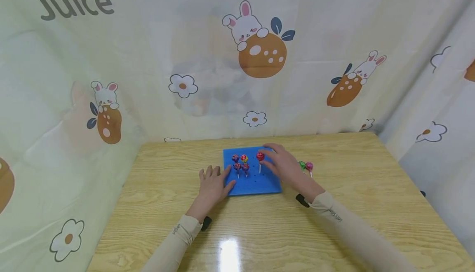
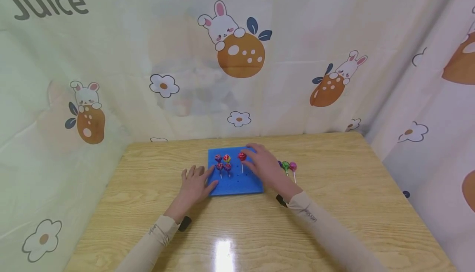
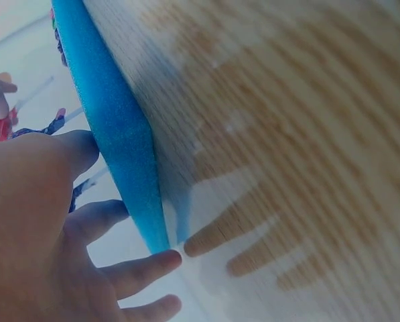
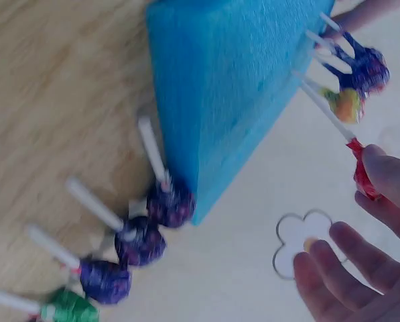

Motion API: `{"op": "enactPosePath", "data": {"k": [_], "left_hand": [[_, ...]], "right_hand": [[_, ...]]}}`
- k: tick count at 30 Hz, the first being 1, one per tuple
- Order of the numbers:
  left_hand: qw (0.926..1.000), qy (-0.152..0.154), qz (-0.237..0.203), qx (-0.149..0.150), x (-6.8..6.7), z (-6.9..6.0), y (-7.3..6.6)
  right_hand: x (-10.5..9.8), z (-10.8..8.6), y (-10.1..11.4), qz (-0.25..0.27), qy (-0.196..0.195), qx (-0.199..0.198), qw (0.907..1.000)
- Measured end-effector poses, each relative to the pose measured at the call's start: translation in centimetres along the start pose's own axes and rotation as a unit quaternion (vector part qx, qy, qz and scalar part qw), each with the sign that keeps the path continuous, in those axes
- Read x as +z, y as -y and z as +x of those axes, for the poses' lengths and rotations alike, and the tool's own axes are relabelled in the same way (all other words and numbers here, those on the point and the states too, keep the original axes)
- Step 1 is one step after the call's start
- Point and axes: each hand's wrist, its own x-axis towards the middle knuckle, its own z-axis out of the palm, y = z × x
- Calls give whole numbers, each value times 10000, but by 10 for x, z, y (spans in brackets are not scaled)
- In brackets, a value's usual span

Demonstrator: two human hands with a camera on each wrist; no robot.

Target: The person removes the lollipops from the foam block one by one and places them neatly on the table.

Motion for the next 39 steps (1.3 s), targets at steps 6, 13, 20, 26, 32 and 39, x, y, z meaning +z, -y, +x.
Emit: {"op": "enactPosePath", "data": {"k": [6,13,20,26,32,39], "left_hand": [[10000,-5,-8,19,3,0,1],[10000,19,27,15,4,0,4],[10000,46,62,-8,7,1,5],[10000,83,17,-27,8,2,5],[9999,109,-13,-103,7,2,5],[10000,63,-31,-29,5,2,3]], "right_hand": [[-16,-7,-16,264,547,631,9962],[-32,-19,-40,593,866,954,9899],[-51,-32,-61,648,1394,1213,9806],[-72,-38,-88,592,2158,1294,9660],[-85,-49,-112,403,2706,1525,9497],[-74,-60,-135,297,2789,1744,9439]]}}
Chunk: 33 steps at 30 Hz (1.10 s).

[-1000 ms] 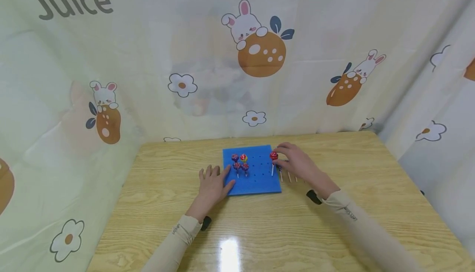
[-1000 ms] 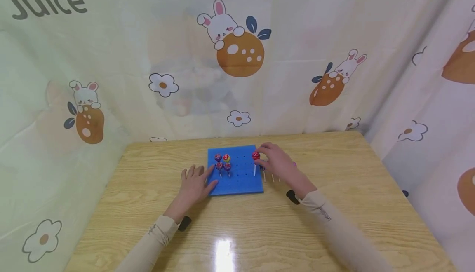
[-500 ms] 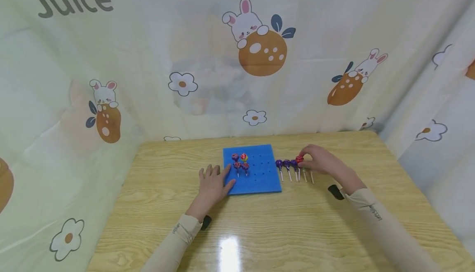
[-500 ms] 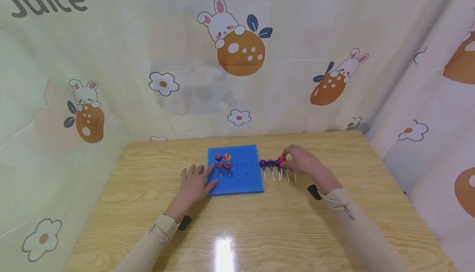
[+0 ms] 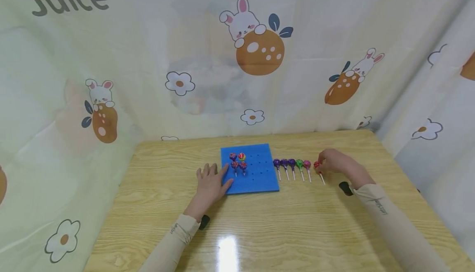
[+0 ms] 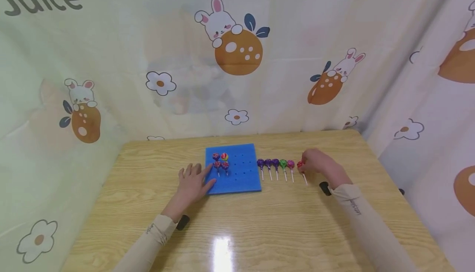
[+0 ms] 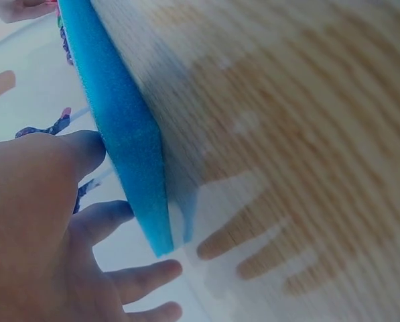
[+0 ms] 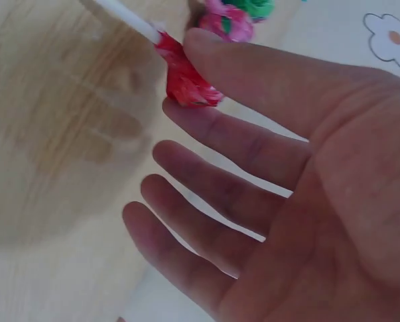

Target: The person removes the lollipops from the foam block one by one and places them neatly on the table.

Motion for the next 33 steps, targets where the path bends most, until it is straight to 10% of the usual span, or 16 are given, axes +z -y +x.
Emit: {"op": "enactPosePath", "data": {"k": [33], "left_hand": [[10000,-19,15,-1,-3,0,0]], "right_hand": [[5,4,14,-162,-575,871,9944]]}}
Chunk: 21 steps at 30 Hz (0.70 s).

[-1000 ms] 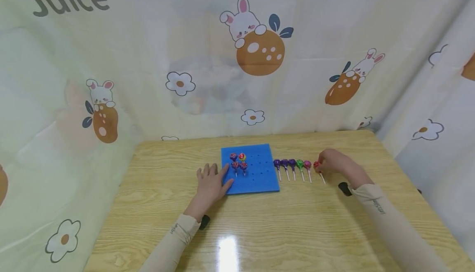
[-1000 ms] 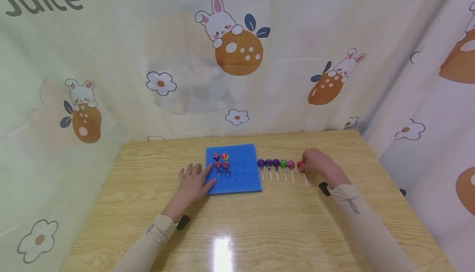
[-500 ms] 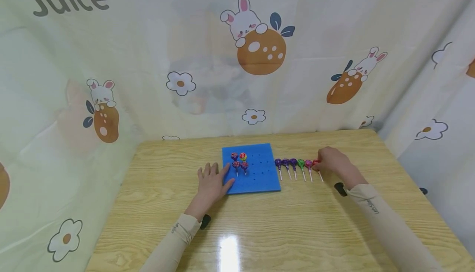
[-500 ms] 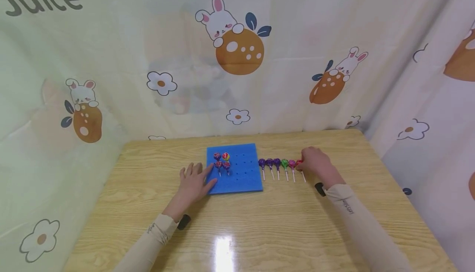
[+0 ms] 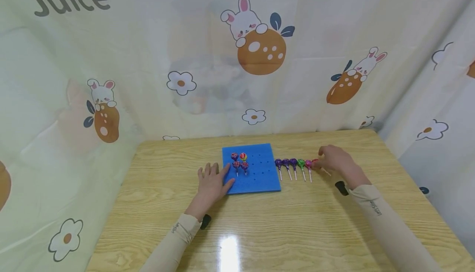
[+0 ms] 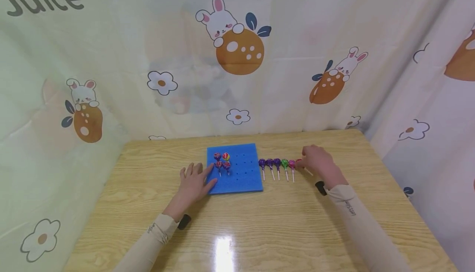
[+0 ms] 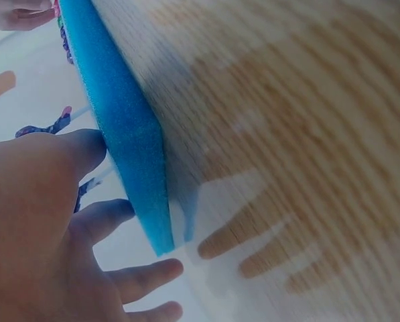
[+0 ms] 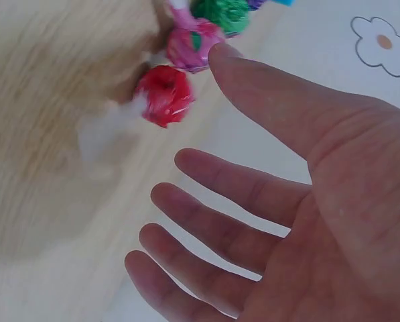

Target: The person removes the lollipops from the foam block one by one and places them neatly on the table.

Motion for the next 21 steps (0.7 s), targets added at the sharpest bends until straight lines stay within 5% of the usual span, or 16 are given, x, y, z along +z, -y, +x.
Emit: {"op": "enactPosePath", "data": {"k": [21], "left_hand": [[10000,-64,-17,22,2,-1,0]], "right_hand": [[-2,-1,20,-61,-167,-276,9995]]}}
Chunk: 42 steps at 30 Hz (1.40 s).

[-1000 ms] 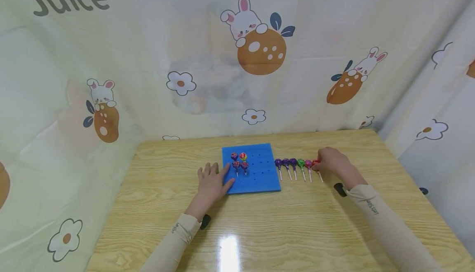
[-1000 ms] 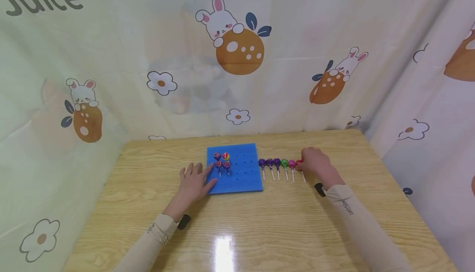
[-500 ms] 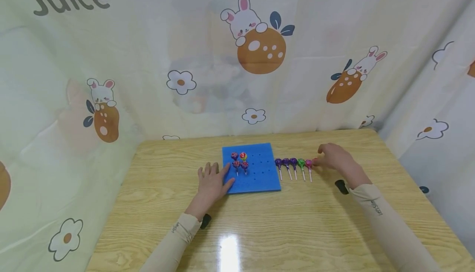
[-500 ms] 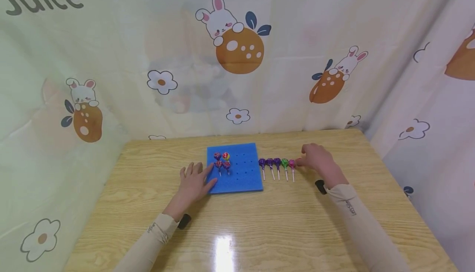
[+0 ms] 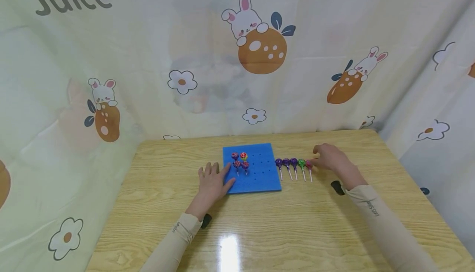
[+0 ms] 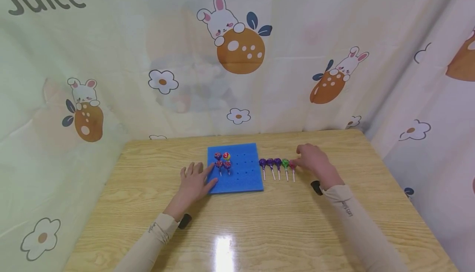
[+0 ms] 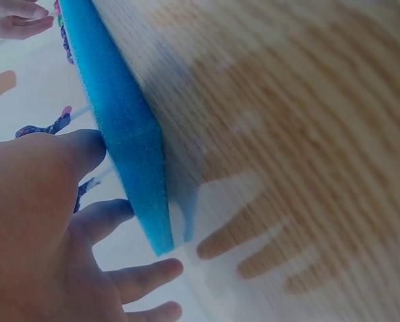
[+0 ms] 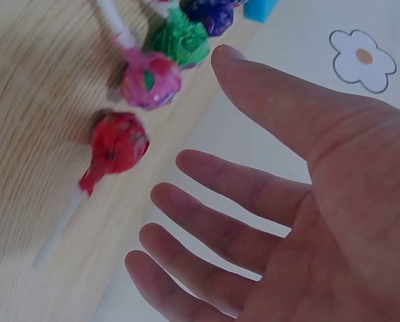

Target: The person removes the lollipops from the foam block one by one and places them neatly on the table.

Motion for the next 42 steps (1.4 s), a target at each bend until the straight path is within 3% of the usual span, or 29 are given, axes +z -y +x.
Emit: {"op": "enactPosePath", "data": {"k": [14,20,26,33,35,38,42], "left_hand": [[9999,-73,33,65,0,0,2],[10000,20,66,23,0,0,1],[10000,17,76,25,-1,0,1],[9995,119,273,-98,0,4,1],[9992,155,334,-133,1,5,1],[9991,182,354,-161,2,6,1],[9991,207,316,-171,2,5,1]], "right_hand": [[11,9,48,155,-144,-263,9994],[32,14,75,72,-566,-876,9945],[54,27,103,73,-1211,-1920,9739],[69,45,132,108,-2059,-3142,9267],[72,50,137,88,-2236,-3315,9165],[76,56,143,-12,-2380,-3384,9104],[80,61,148,-135,-2351,-3353,9122]]}}
